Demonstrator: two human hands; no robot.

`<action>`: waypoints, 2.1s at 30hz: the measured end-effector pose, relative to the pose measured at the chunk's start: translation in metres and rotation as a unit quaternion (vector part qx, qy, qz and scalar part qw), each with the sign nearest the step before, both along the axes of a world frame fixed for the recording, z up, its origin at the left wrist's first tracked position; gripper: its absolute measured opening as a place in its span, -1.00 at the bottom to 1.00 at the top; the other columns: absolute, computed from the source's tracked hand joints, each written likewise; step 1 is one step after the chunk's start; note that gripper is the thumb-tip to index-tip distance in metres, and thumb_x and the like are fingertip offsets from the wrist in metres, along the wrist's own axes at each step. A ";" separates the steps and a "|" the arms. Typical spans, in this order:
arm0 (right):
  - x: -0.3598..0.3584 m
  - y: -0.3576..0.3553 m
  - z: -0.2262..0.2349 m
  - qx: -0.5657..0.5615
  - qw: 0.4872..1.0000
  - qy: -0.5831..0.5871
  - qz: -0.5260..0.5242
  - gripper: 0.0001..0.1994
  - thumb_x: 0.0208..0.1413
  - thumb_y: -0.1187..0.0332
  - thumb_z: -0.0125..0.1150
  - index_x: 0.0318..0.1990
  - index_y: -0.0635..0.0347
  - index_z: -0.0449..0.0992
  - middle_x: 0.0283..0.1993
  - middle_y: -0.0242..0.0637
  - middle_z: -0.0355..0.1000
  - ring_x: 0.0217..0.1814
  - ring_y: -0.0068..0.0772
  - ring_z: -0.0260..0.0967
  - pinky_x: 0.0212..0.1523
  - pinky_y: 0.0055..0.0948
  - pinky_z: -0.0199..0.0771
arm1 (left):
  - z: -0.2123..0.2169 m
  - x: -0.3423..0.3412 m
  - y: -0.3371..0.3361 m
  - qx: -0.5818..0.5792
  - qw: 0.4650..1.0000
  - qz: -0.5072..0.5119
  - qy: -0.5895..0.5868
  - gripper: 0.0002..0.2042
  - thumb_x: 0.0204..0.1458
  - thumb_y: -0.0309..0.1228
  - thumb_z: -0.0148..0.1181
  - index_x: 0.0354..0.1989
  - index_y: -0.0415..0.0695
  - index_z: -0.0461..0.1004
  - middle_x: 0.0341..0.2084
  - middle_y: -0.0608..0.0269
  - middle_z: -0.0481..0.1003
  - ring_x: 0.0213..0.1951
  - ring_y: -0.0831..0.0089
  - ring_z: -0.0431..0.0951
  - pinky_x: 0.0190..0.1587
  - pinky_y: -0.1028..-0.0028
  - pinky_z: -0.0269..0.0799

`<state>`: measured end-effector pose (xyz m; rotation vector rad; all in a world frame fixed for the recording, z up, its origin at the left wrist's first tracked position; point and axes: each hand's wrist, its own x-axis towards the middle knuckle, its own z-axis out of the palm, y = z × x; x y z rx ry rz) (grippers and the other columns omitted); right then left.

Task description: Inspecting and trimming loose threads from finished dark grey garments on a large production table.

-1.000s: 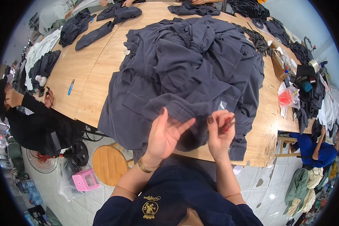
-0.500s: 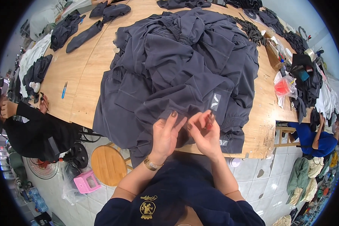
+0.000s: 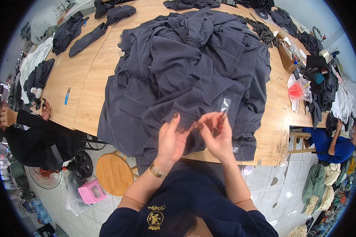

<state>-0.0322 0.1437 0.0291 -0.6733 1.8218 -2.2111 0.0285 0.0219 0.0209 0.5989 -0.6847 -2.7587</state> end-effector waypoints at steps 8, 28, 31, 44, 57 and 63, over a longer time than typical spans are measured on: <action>-0.007 -0.014 0.003 0.148 0.968 0.200 -0.044 -0.76 -0.12 0.71 0.08 -0.28 0.30 0.25 -0.32 -0.17 0.31 -0.44 -0.28 0.28 -0.36 -0.47 0.36 | 0.000 0.001 0.003 -0.063 0.998 -0.016 0.028 -0.77 0.19 -0.37 -0.05 -0.10 -0.26 0.37 -0.16 0.16 0.47 -0.11 0.41 0.48 0.02 0.36 0.40; -0.002 0.008 0.009 0.308 0.924 0.216 -0.066 -0.70 0.04 0.19 0.20 -0.42 0.21 0.27 -0.60 -0.21 0.29 -0.62 -0.13 0.29 -0.60 -0.36 0.25 | 0.010 -0.001 -0.006 0.036 0.998 -0.040 0.012 -0.79 0.18 -0.35 -0.06 -0.12 -0.21 0.37 -0.16 0.14 0.46 -0.06 0.31 0.46 0.05 0.21 0.38; 0.000 0.013 0.000 0.339 0.903 0.256 -0.071 -0.70 0.01 0.18 0.22 -0.48 0.18 0.29 -0.60 -0.25 0.31 -0.63 -0.19 0.31 -0.64 -0.37 0.23 | 0.011 -0.002 -0.005 0.039 0.999 -0.030 0.003 -0.80 0.18 -0.36 -0.05 -0.14 -0.19 0.38 -0.18 0.16 0.47 -0.08 0.34 0.47 0.02 0.25 0.39; -0.001 0.010 0.003 0.356 0.883 0.295 -0.084 -0.75 -0.04 0.23 0.24 -0.50 0.14 0.31 -0.62 -0.33 0.32 -0.65 -0.25 0.32 -0.67 -0.37 0.22 | 0.009 0.002 -0.003 0.023 0.999 -0.037 0.019 -0.84 0.19 -0.38 -0.08 -0.18 -0.12 0.43 -0.22 0.24 0.51 -0.13 0.43 0.51 -0.02 0.31 0.42; -0.001 0.013 0.003 0.357 0.882 0.300 -0.067 -0.74 -0.03 0.21 0.23 -0.50 0.15 0.33 -0.62 -0.33 0.31 -0.66 -0.29 0.32 -0.65 -0.40 0.24 | 0.006 0.001 0.001 -0.015 1.000 -0.012 0.010 -0.82 0.18 -0.38 -0.06 -0.19 -0.19 0.41 -0.24 0.20 0.51 -0.15 0.43 0.51 -0.06 0.38 0.43; -0.003 0.013 0.002 0.361 0.877 0.310 -0.068 -0.74 -0.04 0.19 0.23 -0.51 0.13 0.32 -0.62 -0.34 0.30 -0.67 -0.30 0.32 -0.65 -0.40 0.23 | 0.008 0.000 0.002 -0.051 0.998 -0.012 0.020 -0.81 0.19 -0.38 -0.07 -0.16 -0.22 0.38 -0.24 0.18 0.50 -0.17 0.43 0.51 -0.06 0.38 0.43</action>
